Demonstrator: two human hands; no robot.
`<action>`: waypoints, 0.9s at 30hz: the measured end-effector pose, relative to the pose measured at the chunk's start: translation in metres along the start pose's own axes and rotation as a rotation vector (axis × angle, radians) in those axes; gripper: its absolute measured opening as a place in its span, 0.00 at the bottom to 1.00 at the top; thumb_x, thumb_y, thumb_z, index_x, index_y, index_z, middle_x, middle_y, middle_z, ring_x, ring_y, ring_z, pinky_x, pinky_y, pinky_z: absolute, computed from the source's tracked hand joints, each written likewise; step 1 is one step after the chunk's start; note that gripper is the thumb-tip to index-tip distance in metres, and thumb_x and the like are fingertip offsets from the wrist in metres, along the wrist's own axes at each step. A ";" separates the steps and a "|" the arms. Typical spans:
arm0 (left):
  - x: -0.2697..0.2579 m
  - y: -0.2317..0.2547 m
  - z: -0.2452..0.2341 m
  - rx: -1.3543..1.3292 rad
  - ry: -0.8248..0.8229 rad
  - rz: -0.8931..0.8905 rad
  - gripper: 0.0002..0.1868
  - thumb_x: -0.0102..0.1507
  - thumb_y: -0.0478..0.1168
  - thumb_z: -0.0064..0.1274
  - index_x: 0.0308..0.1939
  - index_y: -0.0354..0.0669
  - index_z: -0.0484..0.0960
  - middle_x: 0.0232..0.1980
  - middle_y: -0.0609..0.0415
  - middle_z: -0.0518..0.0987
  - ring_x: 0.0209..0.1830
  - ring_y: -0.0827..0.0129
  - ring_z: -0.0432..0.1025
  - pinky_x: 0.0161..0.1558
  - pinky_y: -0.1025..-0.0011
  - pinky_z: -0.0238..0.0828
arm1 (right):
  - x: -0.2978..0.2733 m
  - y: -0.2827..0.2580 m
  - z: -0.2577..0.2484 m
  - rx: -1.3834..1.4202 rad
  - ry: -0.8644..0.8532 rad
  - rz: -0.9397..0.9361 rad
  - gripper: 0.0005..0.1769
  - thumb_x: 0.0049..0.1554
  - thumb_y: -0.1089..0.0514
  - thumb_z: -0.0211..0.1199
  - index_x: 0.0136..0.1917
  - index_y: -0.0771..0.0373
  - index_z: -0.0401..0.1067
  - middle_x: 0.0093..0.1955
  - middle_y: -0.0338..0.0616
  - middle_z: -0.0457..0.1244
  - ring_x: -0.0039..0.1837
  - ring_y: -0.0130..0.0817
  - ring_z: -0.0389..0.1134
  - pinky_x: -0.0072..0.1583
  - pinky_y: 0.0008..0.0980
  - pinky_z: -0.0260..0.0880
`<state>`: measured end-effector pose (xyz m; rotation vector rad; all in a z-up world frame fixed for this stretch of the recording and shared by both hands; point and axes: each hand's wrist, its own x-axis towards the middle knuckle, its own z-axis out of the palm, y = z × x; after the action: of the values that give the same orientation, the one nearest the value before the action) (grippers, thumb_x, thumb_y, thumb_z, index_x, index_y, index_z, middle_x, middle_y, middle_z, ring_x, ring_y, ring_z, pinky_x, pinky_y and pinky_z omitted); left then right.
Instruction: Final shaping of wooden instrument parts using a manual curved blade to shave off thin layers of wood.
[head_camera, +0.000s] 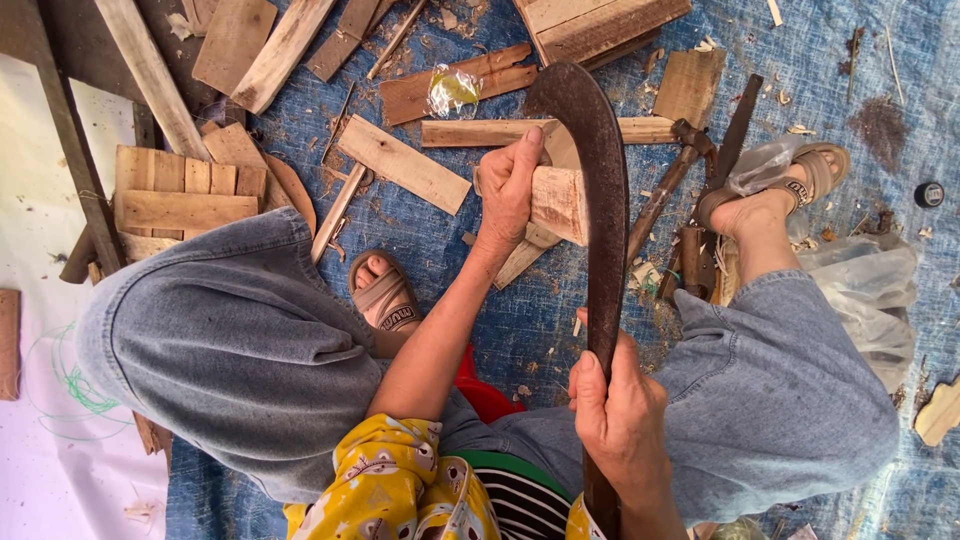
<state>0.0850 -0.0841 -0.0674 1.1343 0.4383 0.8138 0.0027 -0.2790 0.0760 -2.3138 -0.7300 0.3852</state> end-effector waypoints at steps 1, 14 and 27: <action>0.000 -0.003 0.000 -0.012 -0.007 0.016 0.26 0.71 0.47 0.42 0.18 0.42 0.74 0.18 0.63 0.68 0.17 0.80 0.54 0.23 0.78 0.51 | 0.000 0.000 0.000 -0.014 0.010 -0.010 0.22 0.60 0.66 0.53 0.68 0.63 0.66 0.25 0.33 0.64 0.23 0.23 0.63 0.28 0.25 0.61; 0.001 0.006 0.007 -0.059 0.001 0.016 0.27 0.71 0.47 0.43 0.16 0.44 0.71 0.18 0.64 0.65 0.17 0.79 0.52 0.22 0.77 0.48 | 0.001 -0.007 0.001 -0.062 0.028 -0.050 0.23 0.59 0.68 0.52 0.67 0.63 0.65 0.29 0.40 0.66 0.25 0.32 0.66 0.29 0.35 0.63; 0.009 0.007 0.011 -0.076 -0.022 0.009 0.26 0.71 0.46 0.42 0.17 0.42 0.69 0.20 0.64 0.64 0.19 0.80 0.52 0.24 0.78 0.49 | 0.006 -0.005 0.001 -0.043 0.068 -0.083 0.21 0.59 0.69 0.53 0.66 0.62 0.67 0.32 0.41 0.65 0.27 0.32 0.63 0.32 0.35 0.62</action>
<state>0.0963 -0.0826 -0.0558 1.0742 0.3813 0.8182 0.0054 -0.2716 0.0779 -2.3158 -0.8043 0.2545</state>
